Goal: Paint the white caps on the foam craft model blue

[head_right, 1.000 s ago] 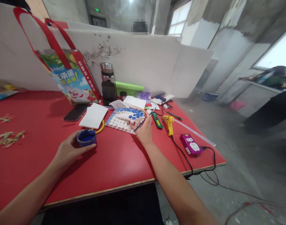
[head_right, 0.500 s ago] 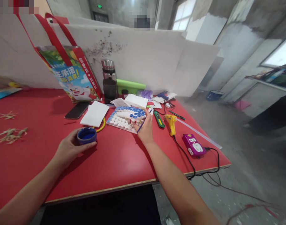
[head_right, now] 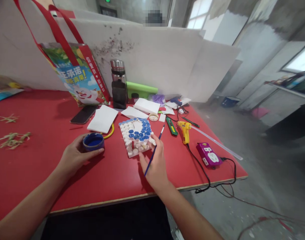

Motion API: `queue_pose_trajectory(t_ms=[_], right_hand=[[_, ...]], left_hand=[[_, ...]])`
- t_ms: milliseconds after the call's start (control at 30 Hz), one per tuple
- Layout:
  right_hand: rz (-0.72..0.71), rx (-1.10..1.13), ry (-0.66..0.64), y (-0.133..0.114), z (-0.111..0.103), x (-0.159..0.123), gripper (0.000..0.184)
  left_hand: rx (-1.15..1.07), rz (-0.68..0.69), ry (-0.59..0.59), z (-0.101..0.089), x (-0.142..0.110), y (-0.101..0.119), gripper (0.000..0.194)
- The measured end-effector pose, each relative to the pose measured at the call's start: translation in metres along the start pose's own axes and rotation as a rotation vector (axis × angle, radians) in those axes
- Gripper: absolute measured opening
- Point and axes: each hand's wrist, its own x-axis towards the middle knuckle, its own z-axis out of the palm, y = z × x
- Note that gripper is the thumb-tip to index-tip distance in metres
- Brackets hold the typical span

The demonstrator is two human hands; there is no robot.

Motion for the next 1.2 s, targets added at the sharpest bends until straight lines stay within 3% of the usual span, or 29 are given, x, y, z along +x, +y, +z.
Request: queue_pose_trajectory(t_ms=[200,300,467,833,1000,1200], right_hand=[[0.023,-0.067,0.101,0.011,-0.022,0.021,0.052],[0.062,-0.01,0.069,0.018,-0.026,0.034,0.047],[0.084,0.111,0.025,0.01,-0.012,0.029,0.044],[0.147,0.145,0.037,0.0,0.003,0.015,0.044],[0.162,0.19,0.075,-0.012,0.016,0.004,0.048],[0.111,0.307,-0.057,-0.034,0.025,-0.009,0.05]], left_hand=[[-0.027,-0.039,0.005,0.0,0.001,-0.001,0.084],[-0.02,-0.012,0.003,0.0,0.002,-0.005,0.084],[-0.011,0.003,0.008,0.001,0.003,-0.006,0.08],[-0.049,0.011,0.007,0.001,0.002,-0.01,0.083],[-0.027,-0.001,-0.001,0.001,0.0,-0.001,0.077],[-0.049,-0.013,0.007,0.0,-0.001,0.001,0.079]])
